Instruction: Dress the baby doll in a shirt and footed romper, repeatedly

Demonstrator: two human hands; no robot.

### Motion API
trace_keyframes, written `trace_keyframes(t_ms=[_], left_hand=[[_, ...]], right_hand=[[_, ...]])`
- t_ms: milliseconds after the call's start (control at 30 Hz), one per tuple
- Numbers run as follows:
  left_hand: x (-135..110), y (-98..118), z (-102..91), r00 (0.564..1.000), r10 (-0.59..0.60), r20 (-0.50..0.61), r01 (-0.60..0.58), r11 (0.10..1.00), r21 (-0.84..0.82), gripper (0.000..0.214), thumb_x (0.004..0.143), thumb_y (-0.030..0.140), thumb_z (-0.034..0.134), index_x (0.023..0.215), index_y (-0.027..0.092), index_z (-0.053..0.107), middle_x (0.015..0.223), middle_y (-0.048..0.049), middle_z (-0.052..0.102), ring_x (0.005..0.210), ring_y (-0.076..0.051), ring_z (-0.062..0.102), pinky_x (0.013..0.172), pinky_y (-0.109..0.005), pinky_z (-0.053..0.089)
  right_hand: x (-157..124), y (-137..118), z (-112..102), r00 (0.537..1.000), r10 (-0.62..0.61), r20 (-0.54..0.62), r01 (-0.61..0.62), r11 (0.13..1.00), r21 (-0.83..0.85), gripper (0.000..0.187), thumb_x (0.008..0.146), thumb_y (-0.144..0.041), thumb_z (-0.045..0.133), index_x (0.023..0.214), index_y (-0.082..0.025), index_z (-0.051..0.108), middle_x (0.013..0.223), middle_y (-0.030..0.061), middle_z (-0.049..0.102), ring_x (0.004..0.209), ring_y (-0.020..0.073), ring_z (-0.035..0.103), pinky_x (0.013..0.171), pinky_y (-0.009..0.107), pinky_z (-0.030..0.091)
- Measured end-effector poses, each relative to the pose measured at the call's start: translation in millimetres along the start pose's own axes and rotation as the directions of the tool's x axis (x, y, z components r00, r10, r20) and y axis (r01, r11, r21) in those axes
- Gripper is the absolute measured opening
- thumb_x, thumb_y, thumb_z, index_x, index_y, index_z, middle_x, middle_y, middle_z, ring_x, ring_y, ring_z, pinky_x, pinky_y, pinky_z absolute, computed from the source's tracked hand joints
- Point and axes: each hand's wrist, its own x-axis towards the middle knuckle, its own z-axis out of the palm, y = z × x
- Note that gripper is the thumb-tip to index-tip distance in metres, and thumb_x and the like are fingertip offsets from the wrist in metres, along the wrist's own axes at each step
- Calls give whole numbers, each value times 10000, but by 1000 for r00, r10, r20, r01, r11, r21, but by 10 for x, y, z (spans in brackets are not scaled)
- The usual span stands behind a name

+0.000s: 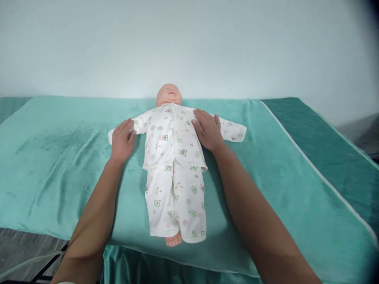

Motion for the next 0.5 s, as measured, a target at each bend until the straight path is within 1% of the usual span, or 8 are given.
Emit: trace_keyframes(t_ms=[100, 200, 300, 367, 433, 500], left_hand=[[1, 0, 1, 1000, -2, -5, 2, 1000, -5, 471, 1002, 414, 455, 1417, 232, 584, 1521, -119, 568, 1424, -266, 506, 1209, -500, 360], [-1, 23, -3, 1000, -13, -12, 13, 1000, -2, 465, 1001, 420, 453, 1406, 240, 595, 1513, -113, 576, 1411, -272, 515, 1199, -504, 367], [-4, 43, -7, 1000, -14, -15, 14, 1000, 8, 463, 997, 410, 459, 1395, 224, 606, 1497, -117, 590, 1397, -276, 525, 1193, -494, 373], [-4, 49, -8, 1000, -12, -13, 12, 1000, 14, 464, 993, 405, 467, 1394, 217, 604, 1492, -121, 591, 1393, -279, 525, 1192, -493, 373], [-4, 52, -8, 1000, -12, -8, 12, 1000, 18, 464, 991, 408, 469, 1400, 227, 594, 1496, -120, 586, 1397, -277, 520, 1195, -497, 367], [-4, 53, -9, 1000, -18, -5, 18, 1000, 21, 461, 991, 411, 467, 1403, 242, 587, 1497, -116, 584, 1400, -274, 516, 1199, -497, 362]], right_hand=[[-19, 245, -83, 1000, 19, 21, -17, 998, -66, 527, 1043, -486, 317, 1507, -281, 461, 1579, 80, 502, 1482, 290, 412, 1241, 652, 165], [-139, 600, -226, 993, 115, 22, -111, 985, -131, 526, 1024, -483, 353, 1468, -244, 504, 1534, 116, 542, 1442, 324, 447, 1208, 659, 218], [-320, 949, -396, 976, 219, -23, -218, 949, -226, 508, 978, -514, 448, 1363, -215, 593, 1481, 155, 575, 1386, 358, 484, 1162, 619, 304], [-423, 1097, -490, 951, 298, -82, -309, 915, -259, 491, 934, -518, 526, 1282, -190, 638, 1418, 199, 599, 1328, 372, 511, 1108, 590, 367], [-478, 1148, -550, 910, 380, -164, -412, 874, -258, 496, 879, -502, 611, 1234, -157, 655, 1307, 232, 635, 1258, 375, 535, 1050, 548, 415], [-476, 1125, -575, 856, 477, -201, -512, 836, -197, 477, 840, -447, 667, 1210, -145, 659, 1147, 202, 681, 1113, 346, 593, 965, 490, 461]])
